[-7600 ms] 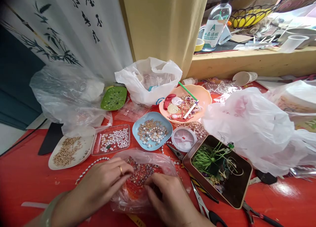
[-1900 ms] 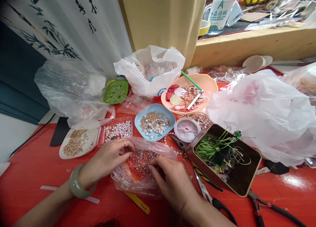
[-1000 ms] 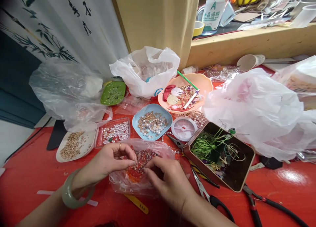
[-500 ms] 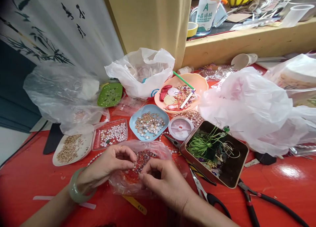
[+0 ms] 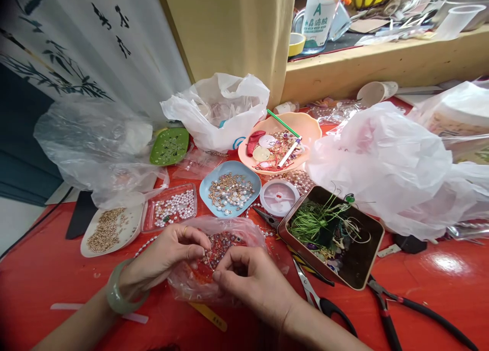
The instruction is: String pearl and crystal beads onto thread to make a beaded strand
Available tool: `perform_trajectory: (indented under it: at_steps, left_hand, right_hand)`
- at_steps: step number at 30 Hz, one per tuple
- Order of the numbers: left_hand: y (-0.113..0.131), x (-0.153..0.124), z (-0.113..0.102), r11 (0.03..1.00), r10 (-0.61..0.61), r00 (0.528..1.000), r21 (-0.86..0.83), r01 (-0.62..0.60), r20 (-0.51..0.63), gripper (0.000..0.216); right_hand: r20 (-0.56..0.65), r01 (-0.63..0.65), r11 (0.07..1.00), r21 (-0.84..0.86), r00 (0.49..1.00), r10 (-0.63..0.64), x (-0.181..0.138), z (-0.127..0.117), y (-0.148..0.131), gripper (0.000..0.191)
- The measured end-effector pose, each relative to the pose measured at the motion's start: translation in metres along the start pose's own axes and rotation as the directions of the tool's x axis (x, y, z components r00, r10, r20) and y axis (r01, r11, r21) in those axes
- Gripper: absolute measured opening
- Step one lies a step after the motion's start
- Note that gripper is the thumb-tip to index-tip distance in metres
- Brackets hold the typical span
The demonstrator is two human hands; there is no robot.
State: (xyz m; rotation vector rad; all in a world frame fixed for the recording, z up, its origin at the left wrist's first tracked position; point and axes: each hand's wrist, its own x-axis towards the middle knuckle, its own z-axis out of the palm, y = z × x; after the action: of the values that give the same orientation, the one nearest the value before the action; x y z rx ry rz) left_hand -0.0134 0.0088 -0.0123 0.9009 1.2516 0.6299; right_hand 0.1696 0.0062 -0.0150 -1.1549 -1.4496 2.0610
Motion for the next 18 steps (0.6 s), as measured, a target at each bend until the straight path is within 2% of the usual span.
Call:
perform_trajectory:
  at_steps: [8,18]
  left_hand:
    - [0.0021,0.0003,0.0026,0.999,-0.021,1.000,-0.031,0.021,-0.005,0.016]
    - [0.0020,0.0002,0.0023,0.998,-0.003,1.000,-0.062,0.004,0.015,0.013]
  right_hand:
    - [0.003,-0.036,0.997,0.076,0.999,0.035,-0.0005,0.0004,-0.0020,0.013]
    - [0.019,-0.010,0.999,0.049,1.000,0.009,-0.0016,-0.0001,-0.0015,0.014]
